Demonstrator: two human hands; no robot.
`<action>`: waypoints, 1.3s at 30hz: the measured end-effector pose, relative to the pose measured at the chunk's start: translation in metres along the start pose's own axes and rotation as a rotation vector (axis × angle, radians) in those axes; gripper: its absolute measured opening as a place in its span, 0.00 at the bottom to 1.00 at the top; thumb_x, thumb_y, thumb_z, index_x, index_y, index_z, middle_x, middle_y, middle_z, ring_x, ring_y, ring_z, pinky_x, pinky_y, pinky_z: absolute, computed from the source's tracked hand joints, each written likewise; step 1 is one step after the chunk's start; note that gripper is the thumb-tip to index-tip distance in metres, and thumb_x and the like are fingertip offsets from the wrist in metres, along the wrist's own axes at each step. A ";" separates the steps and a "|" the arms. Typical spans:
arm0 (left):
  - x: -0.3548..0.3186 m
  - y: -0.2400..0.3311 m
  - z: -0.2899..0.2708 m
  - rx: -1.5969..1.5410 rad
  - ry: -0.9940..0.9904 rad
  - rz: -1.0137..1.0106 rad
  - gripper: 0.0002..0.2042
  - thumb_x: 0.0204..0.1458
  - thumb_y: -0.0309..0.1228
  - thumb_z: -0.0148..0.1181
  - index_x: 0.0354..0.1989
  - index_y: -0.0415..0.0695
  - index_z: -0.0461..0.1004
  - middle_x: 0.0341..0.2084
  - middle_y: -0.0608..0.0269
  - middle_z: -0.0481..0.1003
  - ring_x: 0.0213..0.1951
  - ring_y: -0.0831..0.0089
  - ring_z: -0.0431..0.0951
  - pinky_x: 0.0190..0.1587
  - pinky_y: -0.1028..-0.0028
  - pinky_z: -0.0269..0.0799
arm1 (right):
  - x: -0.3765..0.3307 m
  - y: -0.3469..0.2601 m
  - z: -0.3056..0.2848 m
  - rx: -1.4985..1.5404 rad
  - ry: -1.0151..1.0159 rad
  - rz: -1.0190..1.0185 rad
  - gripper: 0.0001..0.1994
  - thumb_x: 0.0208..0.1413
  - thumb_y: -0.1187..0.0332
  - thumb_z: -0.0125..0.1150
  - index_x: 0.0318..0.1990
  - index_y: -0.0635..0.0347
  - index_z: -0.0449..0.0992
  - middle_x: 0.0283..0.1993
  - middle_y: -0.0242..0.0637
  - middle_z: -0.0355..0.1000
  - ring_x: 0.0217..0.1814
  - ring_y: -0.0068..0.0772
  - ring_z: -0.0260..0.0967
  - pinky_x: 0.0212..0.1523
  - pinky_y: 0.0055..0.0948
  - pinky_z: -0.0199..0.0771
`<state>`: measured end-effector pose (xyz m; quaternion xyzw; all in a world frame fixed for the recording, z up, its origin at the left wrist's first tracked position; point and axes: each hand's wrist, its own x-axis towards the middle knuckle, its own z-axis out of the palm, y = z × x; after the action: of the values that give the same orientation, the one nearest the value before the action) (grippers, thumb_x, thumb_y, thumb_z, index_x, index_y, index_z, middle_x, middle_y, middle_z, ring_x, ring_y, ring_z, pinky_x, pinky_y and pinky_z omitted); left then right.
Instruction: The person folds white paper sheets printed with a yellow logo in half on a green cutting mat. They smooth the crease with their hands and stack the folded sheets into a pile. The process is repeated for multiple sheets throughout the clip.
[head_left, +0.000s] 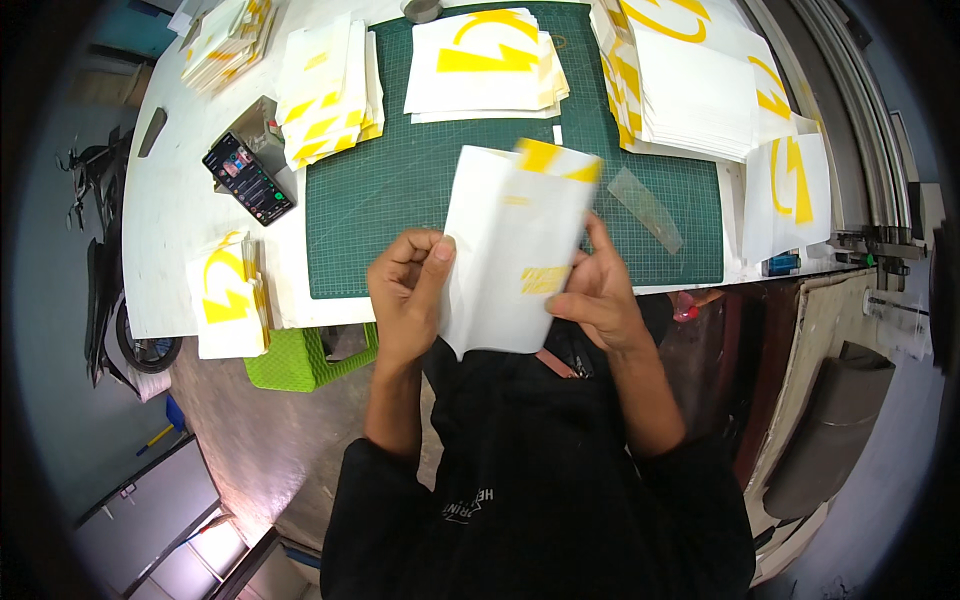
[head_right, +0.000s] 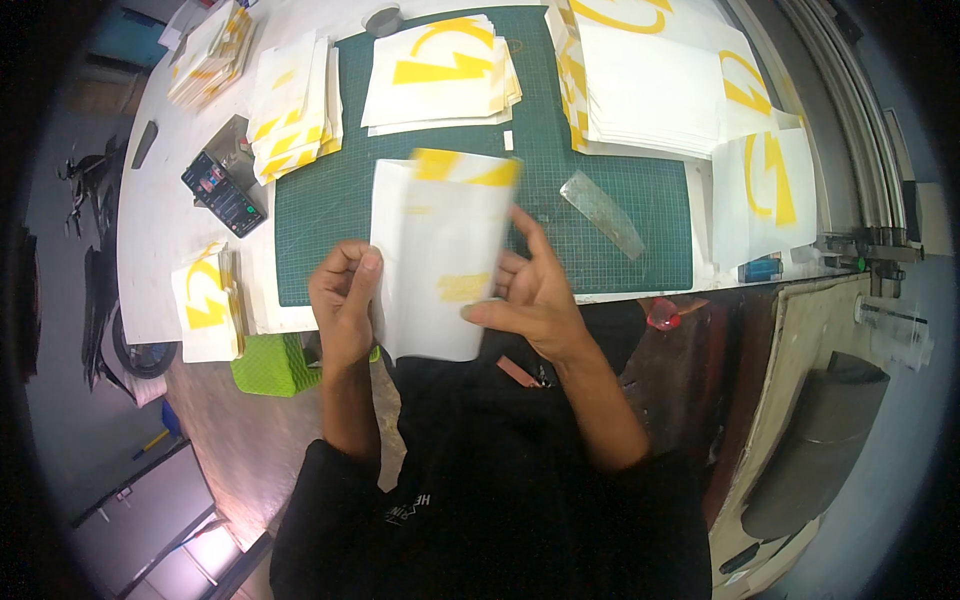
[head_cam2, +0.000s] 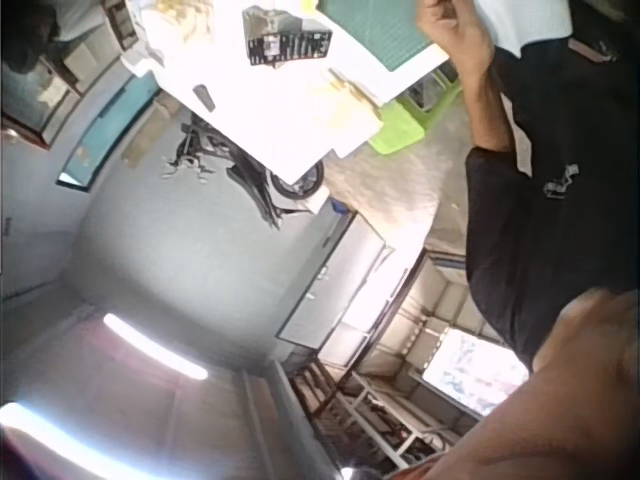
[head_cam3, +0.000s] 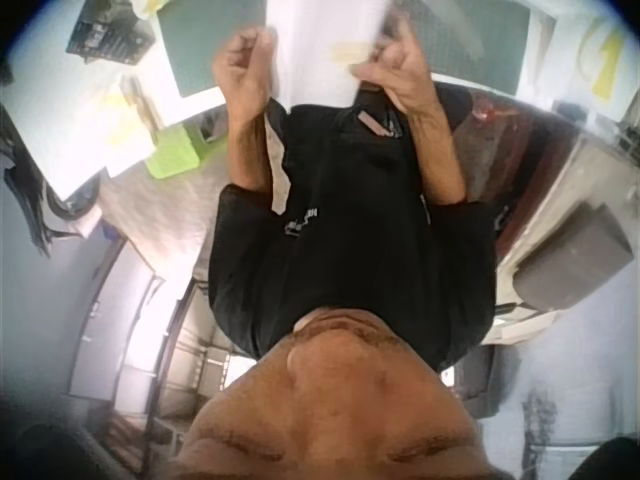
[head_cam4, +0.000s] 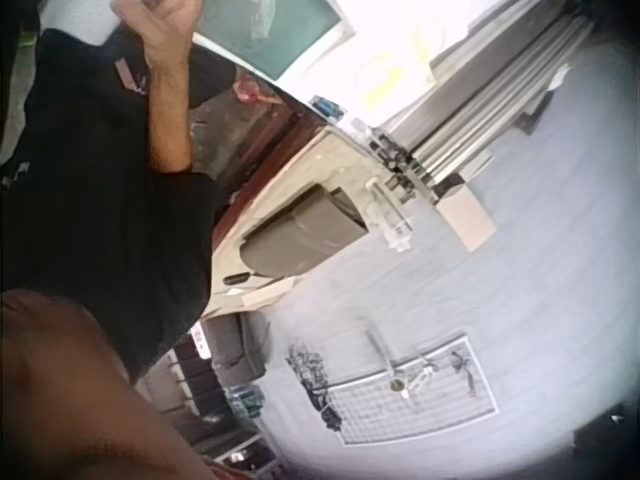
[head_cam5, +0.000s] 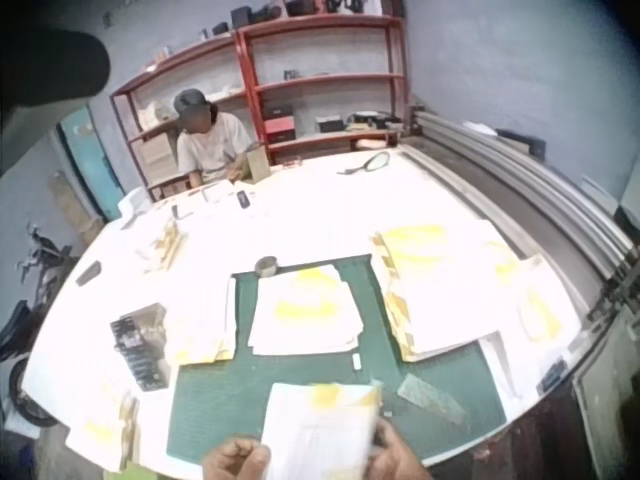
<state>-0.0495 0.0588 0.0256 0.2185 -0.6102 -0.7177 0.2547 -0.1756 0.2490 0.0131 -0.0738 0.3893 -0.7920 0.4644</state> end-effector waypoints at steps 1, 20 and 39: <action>0.000 -0.004 -0.001 -0.047 -0.001 -0.027 0.06 0.67 0.27 0.63 0.43 0.35 0.79 0.32 0.68 0.79 0.34 0.85 0.74 0.40 0.82 0.69 | 0.003 0.003 0.001 0.025 -0.034 -0.040 0.61 0.40 0.76 0.83 0.79 0.63 0.42 0.72 0.54 0.62 0.73 0.47 0.65 0.73 0.45 0.64; -0.002 -0.028 -0.024 0.157 0.234 -0.117 0.09 0.66 0.29 0.65 0.41 0.33 0.82 0.32 0.66 0.81 0.33 0.85 0.75 0.39 0.81 0.70 | 0.027 -0.010 -0.052 -0.316 0.185 -0.075 0.20 0.55 0.82 0.73 0.53 0.72 0.73 0.44 0.51 0.83 0.43 0.29 0.83 0.47 0.27 0.84; 0.022 -0.055 -0.030 1.116 0.157 0.250 0.07 0.55 0.29 0.70 0.28 0.40 0.80 0.34 0.58 0.79 0.37 0.59 0.74 0.39 0.59 0.67 | 0.050 -0.012 -0.055 -1.313 0.312 -0.512 0.03 0.52 0.76 0.72 0.34 0.62 0.85 0.31 0.40 0.80 0.34 0.45 0.75 0.38 0.39 0.73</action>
<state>-0.0535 0.0286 -0.0340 0.2988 -0.8968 -0.2331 0.2283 -0.2378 0.2422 -0.0286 -0.3127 0.8172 -0.4800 0.0629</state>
